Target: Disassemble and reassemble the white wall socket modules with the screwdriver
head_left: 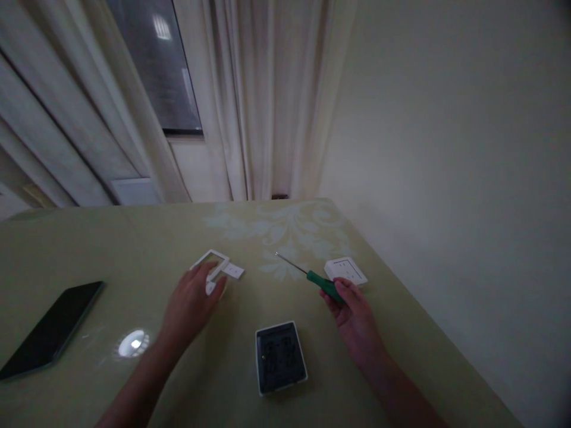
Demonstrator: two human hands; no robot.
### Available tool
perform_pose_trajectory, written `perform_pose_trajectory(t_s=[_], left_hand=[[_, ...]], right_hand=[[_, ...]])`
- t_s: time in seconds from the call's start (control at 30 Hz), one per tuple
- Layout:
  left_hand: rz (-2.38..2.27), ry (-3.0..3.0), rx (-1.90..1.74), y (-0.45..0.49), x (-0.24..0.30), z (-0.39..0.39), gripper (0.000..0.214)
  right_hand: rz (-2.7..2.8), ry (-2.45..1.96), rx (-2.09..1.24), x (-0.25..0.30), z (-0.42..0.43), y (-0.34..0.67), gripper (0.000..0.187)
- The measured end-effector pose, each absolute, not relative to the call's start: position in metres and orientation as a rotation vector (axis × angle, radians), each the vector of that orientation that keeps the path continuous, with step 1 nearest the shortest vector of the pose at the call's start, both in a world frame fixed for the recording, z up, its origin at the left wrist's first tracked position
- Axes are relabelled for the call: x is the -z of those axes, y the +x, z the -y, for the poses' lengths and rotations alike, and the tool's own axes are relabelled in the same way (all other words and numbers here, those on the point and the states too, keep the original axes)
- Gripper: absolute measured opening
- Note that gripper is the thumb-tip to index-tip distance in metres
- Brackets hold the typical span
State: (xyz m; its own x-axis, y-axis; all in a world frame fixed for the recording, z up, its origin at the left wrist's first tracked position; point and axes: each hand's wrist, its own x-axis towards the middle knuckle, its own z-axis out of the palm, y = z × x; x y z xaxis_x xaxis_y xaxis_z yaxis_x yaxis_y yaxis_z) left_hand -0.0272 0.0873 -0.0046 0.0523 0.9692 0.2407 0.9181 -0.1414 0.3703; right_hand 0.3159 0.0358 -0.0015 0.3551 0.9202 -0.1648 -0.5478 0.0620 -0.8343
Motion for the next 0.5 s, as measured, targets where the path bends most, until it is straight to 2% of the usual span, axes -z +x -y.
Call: perform_pose_trajectory(t_s=[0.17,0.5], left_hand=[[-2.119,2.106,-0.508,-0.055,0.013,-0.148,0.049],[-2.088,2.093,-0.381,-0.077,0.024,-0.134,0.054]], right_hand=[[0.467,-0.942,-1.179,0.004,-0.039,0.318,0.045],[0.422,-0.907,-1.225,0.006,-0.039,0.316,0.045]])
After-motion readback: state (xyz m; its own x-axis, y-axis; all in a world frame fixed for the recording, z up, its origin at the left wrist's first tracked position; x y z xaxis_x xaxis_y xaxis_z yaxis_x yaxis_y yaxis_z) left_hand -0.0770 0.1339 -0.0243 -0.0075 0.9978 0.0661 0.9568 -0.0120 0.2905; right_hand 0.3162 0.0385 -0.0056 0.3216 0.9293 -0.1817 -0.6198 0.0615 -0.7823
